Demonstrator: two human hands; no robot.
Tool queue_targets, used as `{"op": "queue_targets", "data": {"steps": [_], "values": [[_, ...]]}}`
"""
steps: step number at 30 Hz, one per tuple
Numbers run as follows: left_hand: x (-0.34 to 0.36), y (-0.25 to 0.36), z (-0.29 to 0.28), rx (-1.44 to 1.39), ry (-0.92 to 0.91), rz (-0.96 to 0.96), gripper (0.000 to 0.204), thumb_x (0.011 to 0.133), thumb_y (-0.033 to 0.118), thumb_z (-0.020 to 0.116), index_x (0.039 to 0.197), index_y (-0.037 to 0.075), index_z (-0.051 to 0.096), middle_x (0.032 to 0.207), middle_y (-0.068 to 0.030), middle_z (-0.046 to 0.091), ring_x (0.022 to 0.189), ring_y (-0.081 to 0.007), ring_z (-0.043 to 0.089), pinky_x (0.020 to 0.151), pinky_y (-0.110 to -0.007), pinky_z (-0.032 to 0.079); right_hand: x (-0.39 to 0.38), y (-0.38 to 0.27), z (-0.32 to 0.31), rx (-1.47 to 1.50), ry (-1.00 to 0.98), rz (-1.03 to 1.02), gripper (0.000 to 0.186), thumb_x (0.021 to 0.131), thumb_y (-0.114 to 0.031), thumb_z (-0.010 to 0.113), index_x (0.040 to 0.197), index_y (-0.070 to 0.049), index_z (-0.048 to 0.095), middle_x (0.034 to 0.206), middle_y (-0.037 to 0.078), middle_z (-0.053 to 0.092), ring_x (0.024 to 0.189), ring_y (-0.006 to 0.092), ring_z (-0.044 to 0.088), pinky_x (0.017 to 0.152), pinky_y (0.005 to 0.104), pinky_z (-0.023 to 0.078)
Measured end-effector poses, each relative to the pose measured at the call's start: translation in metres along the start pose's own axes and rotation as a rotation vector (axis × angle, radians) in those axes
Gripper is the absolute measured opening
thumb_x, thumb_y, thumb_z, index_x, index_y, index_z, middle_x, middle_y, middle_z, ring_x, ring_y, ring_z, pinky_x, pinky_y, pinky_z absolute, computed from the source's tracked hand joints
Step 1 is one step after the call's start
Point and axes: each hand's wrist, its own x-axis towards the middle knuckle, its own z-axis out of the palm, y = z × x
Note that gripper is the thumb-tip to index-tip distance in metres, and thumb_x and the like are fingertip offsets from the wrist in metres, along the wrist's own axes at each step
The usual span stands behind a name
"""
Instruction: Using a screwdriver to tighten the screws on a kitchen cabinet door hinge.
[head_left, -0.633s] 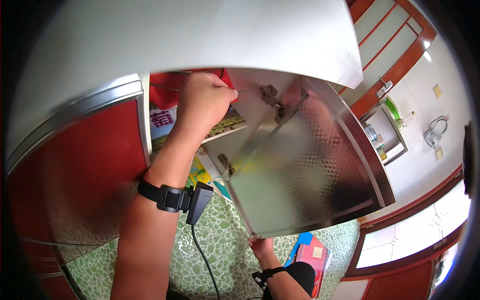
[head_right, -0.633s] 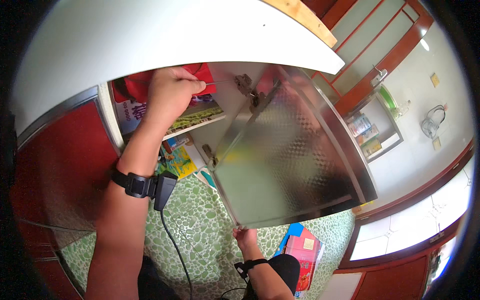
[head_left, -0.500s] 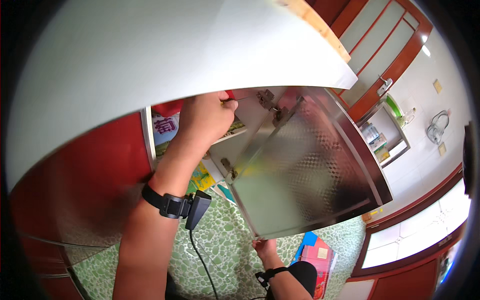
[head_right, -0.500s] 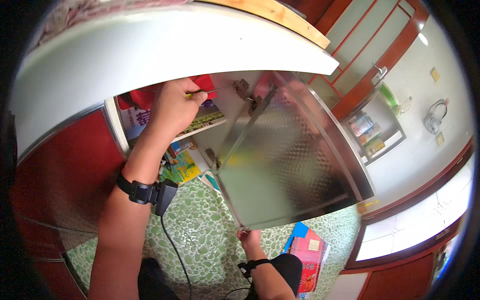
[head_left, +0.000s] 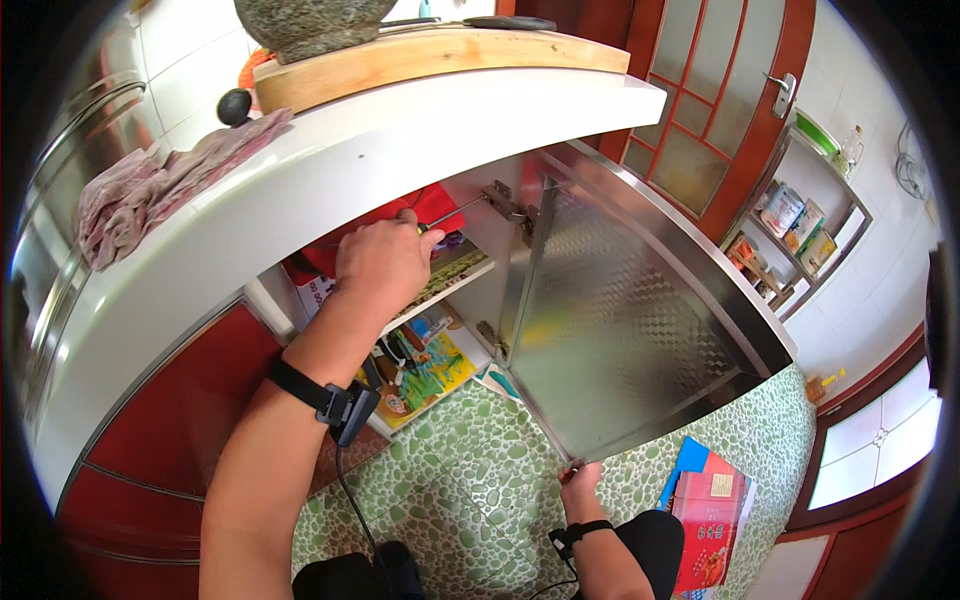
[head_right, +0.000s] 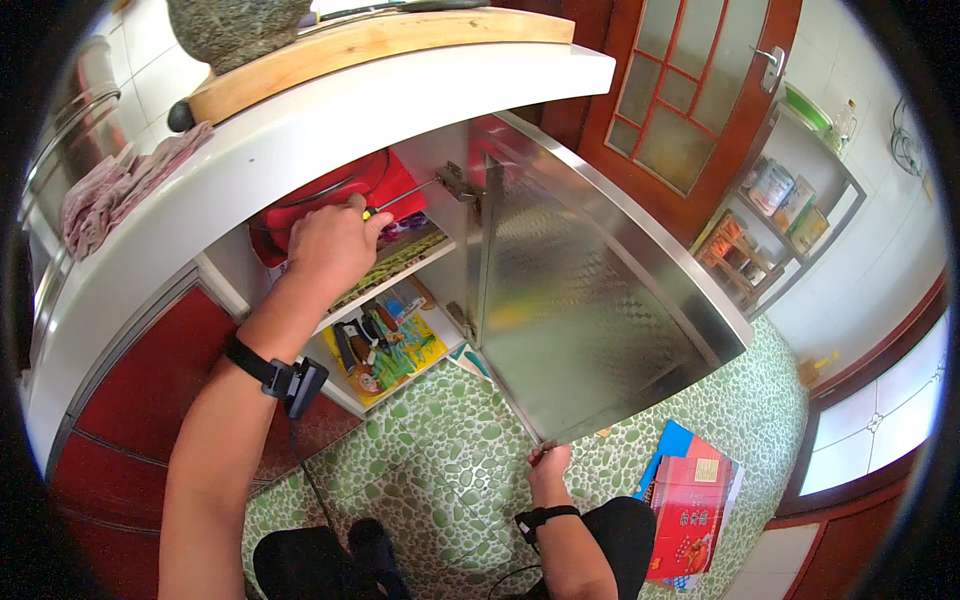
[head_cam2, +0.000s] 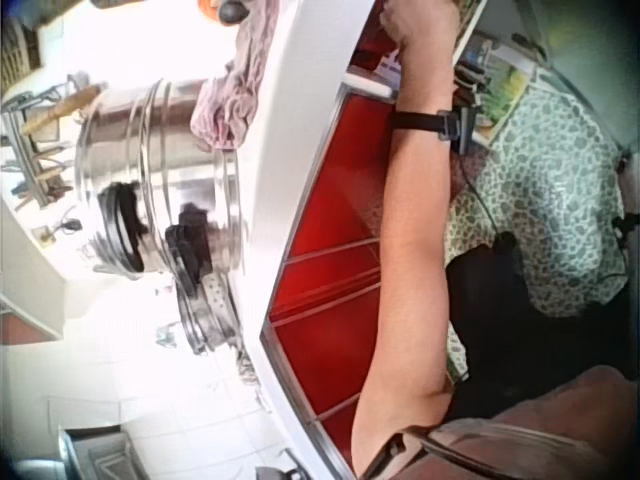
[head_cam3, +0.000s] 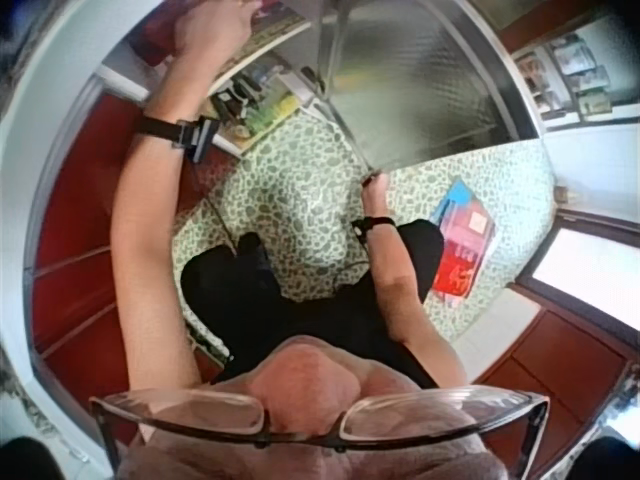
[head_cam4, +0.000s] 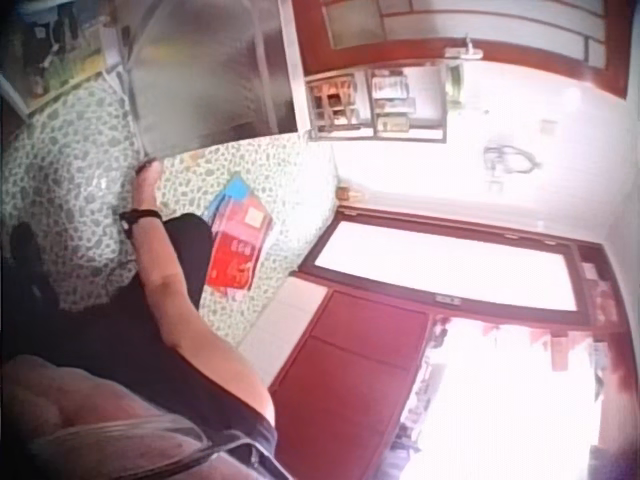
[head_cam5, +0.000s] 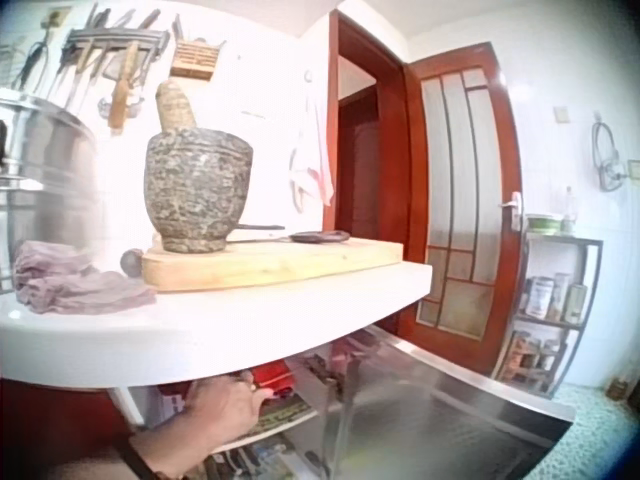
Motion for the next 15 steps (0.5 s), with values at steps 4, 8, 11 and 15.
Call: {"op": "queue_targets", "data": {"steps": [4,8,11,15], "values": [[-0.001,-0.001,0.005,0.01,0.04,-0.01,0.045,0.096,0.046,0.05,0.093,0.002,0.063,0.076,-0.0226,0.068,0.075,-0.0403,0.068,0.068,-0.052,0.054,-0.006,-0.004,0.006,-0.003,-0.011,-0.026,0.026,0.09,-0.039,0.053,0.093,-0.015,0.044,0.072,0.003,0.044,0.054,0.0196,0.047,0.046,0.0332,0.041],[0.004,0.001,0.001,0.005,0.056,-0.004,0.044,0.095,0.045,0.053,0.093,0.003,0.067,0.078,-0.0209,0.068,0.078,-0.0395,0.068,0.071,-0.052,0.053,-0.009,-0.006,0.003,-0.022,-0.042,-0.048,0.03,0.091,-0.045,0.05,0.098,-0.016,0.045,0.073,0.003,0.044,0.055,0.019,0.048,0.046,0.0324,0.04],[0.008,0.0,-0.009,-0.033,0.022,-0.013,0.044,0.094,0.044,0.054,0.094,0.003,0.069,0.081,-0.0204,0.069,0.083,-0.0388,0.067,0.077,-0.051,0.052,-0.017,-0.004,0.008,0.011,-0.038,-0.054,0.031,0.091,-0.046,0.05,0.097,-0.016,0.046,0.074,0.003,0.045,0.056,0.0189,0.048,0.046,0.0314,0.04],[0.011,-0.004,-0.008,-0.077,0.059,-0.02,0.044,0.093,0.044,0.056,0.09,0.002,0.069,0.083,-0.0211,0.068,0.087,-0.0391,0.066,0.08,-0.05,0.051,-0.011,-0.003,0.01,0.036,0.012,-0.025,0.029,0.092,-0.045,0.049,0.095,-0.016,0.047,0.072,0.003,0.045,0.055,0.0195,0.049,0.046,0.031,0.039]]}}
